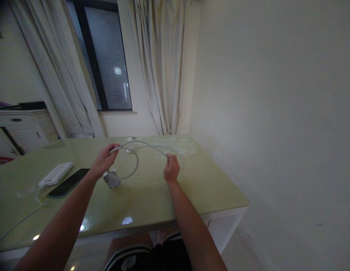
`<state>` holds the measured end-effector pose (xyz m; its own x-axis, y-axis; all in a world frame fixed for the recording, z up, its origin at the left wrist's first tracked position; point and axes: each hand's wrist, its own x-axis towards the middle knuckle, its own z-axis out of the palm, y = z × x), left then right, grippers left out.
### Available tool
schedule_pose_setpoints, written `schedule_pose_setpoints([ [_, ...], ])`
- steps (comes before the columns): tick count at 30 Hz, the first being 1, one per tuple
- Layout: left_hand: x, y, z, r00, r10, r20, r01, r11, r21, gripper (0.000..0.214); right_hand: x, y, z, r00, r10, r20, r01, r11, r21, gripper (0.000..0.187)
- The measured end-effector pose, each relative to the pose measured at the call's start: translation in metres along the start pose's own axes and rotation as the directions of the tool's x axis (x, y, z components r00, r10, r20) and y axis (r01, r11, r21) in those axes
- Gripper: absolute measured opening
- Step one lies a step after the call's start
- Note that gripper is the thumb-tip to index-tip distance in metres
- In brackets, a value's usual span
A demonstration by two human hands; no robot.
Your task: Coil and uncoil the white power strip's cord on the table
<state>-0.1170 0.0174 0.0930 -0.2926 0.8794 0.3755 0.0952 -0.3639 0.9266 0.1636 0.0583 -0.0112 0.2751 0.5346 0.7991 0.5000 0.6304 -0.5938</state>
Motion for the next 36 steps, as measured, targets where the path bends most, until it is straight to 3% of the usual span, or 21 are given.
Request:
schedule_pose_setpoints([
  [3, -0.007, -0.001, -0.001, 0.989, -0.031, 0.147, 0.029, 0.999, 0.015, 0.021, 0.000, -0.002, 0.002, 0.998, 0.046, -0.043, -0.044, 0.999, 0.032, 0.035],
  [7, -0.020, 0.007, 0.002, 0.964, -0.074, 0.257, 0.127, 0.972, -0.196, 0.031, 0.000, -0.003, 0.004, 0.995, 0.092, -0.048, -0.089, 0.995, 0.046, 0.035],
  [10, -0.026, 0.013, 0.004, 0.918, -0.119, 0.379, 0.250, 0.914, -0.320, 0.033, 0.000, -0.004, 0.004, 0.991, 0.127, -0.041, -0.125, 0.991, 0.041, 0.037],
  [13, -0.028, 0.014, 0.009, 0.887, -0.129, 0.443, 0.333, 0.843, -0.422, 0.031, -0.002, -0.006, 0.004, 0.996, 0.089, 0.033, -0.090, 0.996, 0.027, 0.038],
  [17, -0.028, 0.005, 0.024, 0.905, -0.130, 0.406, 0.355, 0.756, -0.550, 0.028, -0.011, -0.015, 0.004, 0.971, -0.045, 0.234, 0.049, 0.999, -0.010, 0.038],
  [22, -0.024, -0.020, 0.045, 0.966, -0.149, 0.210, 0.258, 0.569, -0.781, 0.016, -0.021, -0.029, 0.005, 0.909, -0.171, 0.380, 0.175, 0.984, 0.024, 0.038],
  [25, -0.022, -0.042, 0.053, 0.956, -0.253, 0.152, 0.259, 0.475, -0.841, 0.014, -0.020, -0.030, 0.004, 0.925, -0.105, 0.365, 0.106, 0.994, 0.018, 0.043],
  [29, -0.027, -0.070, 0.060, 0.921, -0.342, 0.189, 0.325, 0.400, -0.857, 0.013, -0.016, -0.023, 0.004, 0.912, 0.040, 0.409, -0.083, 0.993, 0.089, 0.049],
  [33, -0.031, -0.086, 0.064, 0.873, -0.446, 0.200, 0.388, 0.384, -0.838, 0.009, -0.013, -0.015, 0.009, 0.823, 0.152, 0.548, -0.310, 0.927, 0.210, 0.053],
  [36, -0.031, -0.092, 0.062, 0.864, -0.462, 0.199, 0.414, 0.429, -0.803, 0.006, -0.013, -0.012, 0.012, 0.743, 0.189, 0.642, -0.432, 0.868, 0.244, 0.054],
])
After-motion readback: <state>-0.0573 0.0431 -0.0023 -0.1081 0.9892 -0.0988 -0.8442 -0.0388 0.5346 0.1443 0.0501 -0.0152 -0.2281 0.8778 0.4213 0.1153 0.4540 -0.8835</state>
